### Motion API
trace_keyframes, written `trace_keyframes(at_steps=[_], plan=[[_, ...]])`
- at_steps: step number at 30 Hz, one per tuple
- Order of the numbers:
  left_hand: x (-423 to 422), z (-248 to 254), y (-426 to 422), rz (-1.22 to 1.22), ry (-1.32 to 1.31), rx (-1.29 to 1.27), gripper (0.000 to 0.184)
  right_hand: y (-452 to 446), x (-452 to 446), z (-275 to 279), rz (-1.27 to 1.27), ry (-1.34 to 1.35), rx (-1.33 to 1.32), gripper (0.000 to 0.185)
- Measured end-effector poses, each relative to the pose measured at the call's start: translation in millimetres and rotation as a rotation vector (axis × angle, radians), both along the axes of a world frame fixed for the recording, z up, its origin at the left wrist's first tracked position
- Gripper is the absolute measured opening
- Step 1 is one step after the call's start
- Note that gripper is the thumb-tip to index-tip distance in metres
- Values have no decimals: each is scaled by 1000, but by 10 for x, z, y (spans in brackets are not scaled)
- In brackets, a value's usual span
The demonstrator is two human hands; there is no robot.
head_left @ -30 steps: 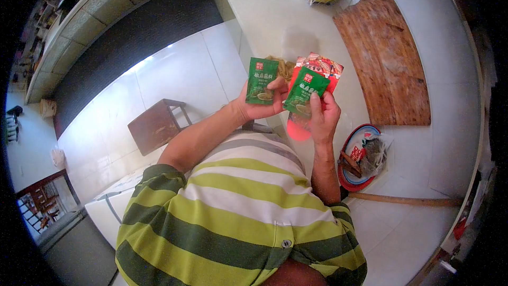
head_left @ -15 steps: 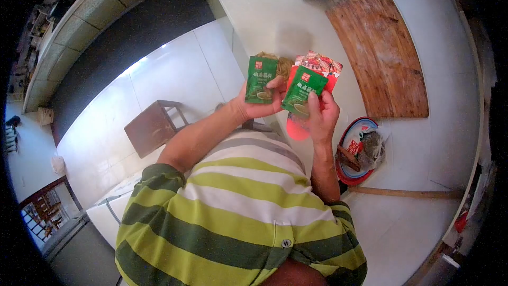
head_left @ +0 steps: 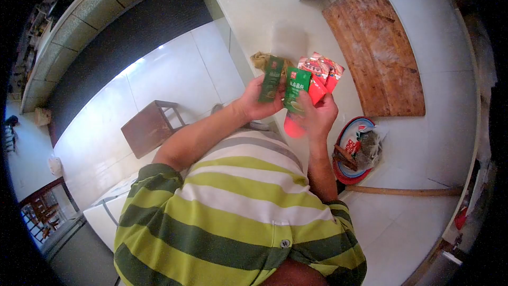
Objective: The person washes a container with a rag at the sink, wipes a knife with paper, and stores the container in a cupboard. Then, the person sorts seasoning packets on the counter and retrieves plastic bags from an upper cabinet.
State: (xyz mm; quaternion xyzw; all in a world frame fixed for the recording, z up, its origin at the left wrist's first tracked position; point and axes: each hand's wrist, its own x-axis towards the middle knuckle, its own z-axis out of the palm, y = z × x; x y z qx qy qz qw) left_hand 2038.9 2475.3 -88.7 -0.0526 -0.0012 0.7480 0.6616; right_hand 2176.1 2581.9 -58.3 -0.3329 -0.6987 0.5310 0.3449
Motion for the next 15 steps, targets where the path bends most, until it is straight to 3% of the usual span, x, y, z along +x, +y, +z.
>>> trace_keyframes(at_steps=[3, 6, 13, 15], plan=[[63, -132, 84, 19, 211, -66, 40, -27, -20, 58, -4, -13, 27, 28], [105, 15, 105, 12, 255, -78, 39, 56, 45, -34, -18, -99, 49, 26], [59, -103, 62, -52, 71, -262, 33, 76, 109, 22, -44, -119, 102, 28], [3, -223, -36, -104, 34, -33, 28, 59, 84, 114, -44, -45, 128, 34]])
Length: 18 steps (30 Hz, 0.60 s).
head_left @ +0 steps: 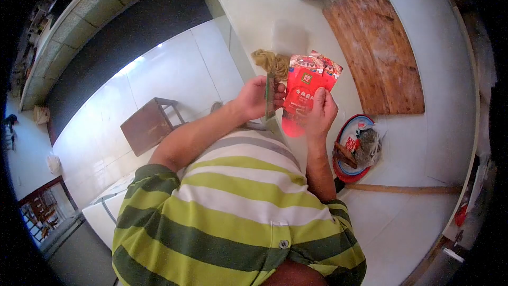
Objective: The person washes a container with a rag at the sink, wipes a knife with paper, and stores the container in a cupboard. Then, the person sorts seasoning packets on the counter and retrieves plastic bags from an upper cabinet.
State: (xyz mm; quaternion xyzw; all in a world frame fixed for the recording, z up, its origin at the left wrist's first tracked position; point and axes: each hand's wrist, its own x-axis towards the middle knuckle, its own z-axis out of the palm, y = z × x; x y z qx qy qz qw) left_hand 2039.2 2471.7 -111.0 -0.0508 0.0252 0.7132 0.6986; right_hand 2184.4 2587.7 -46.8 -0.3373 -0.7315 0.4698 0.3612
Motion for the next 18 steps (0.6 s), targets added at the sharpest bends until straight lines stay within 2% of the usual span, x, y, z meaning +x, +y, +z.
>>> trace_keyframes(at_steps=[1, 3, 4, 6, 11, 18], plan=[[0, 66, 1, -2, -2, 1, 28, 14, 4, -2, 0, 4, -57, 36], [14, 202, -7, 51, 7, -249, 26, 4, -6, 25, 22, 43, -101, 36], [23, 173, -4, 49, 6, -248, 26, 0, 4, 35, 47, 85, -144, 35], [16, 91, -2, 36, -24, -88, 26, 11, 23, 34, 52, 74, -157, 35], [32, 67, 14, 47, -29, -78, 28, 8, 6, 32, 57, 109, -217, 34], [39, 48, 15, 70, -43, 8, 35, 31, 6, 74, 81, 49, -126, 31]])
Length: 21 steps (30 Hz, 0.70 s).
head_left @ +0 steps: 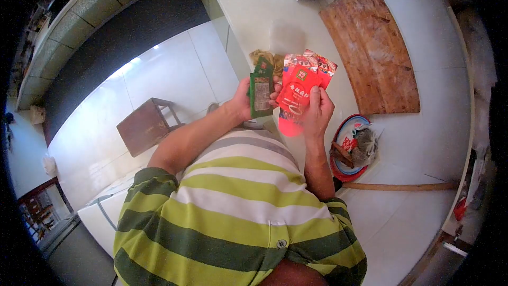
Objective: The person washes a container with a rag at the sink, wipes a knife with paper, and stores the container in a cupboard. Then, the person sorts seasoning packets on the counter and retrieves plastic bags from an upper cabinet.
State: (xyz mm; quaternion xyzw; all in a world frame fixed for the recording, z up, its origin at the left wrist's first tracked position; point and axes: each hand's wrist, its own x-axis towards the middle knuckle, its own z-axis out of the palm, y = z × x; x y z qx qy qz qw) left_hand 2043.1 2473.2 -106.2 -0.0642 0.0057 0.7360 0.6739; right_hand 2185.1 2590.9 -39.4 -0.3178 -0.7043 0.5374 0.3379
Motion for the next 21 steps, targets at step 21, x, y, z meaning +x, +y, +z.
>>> trace_keyframes(at_steps=[21], plan=[[56, -21, 34, 36, 73, -114, 60, 54, 33, -85, 21, -26, 29, 29]])
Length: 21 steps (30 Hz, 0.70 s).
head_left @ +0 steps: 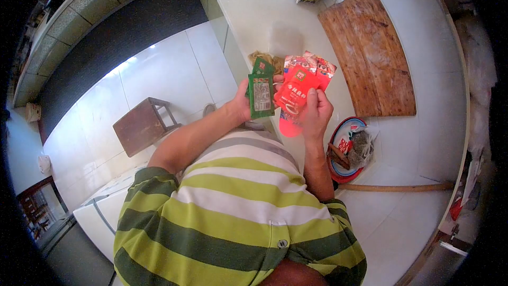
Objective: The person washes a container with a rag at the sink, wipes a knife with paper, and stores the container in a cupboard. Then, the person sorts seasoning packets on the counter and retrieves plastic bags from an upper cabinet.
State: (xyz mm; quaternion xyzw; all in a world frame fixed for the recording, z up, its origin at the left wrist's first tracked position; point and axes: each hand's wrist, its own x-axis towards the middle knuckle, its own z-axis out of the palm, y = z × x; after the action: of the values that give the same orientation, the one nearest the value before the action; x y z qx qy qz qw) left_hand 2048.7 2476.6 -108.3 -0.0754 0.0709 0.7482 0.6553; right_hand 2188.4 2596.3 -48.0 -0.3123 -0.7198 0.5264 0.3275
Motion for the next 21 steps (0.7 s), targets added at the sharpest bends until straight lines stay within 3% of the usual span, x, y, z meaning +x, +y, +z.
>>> trace_keyframes(at_steps=[10, 14, 16, 18, 19, 21], plan=[[45, -69, 35, 46, 47, 72, 64, -7, 13, 58, 32, -32, 53, 29], [62, 53, 2, 56, 57, -25, 54, -51, -33, 76, 3, -24, 116, 28], [102, 141, 90, -21, 142, -94, 49, -75, -29, 218, 37, -282, 457, 27], [276, 57, 126, 62, 838, -180, 37, -90, 27, 180, 99, -374, 392, 28], [303, -52, 194, 65, 440, -269, 30, -90, 41, 32, 83, -350, 488, 26], [323, -137, 104, -45, 1337, -363, 19, -92, 85, -1, 124, -388, 447, 29]])
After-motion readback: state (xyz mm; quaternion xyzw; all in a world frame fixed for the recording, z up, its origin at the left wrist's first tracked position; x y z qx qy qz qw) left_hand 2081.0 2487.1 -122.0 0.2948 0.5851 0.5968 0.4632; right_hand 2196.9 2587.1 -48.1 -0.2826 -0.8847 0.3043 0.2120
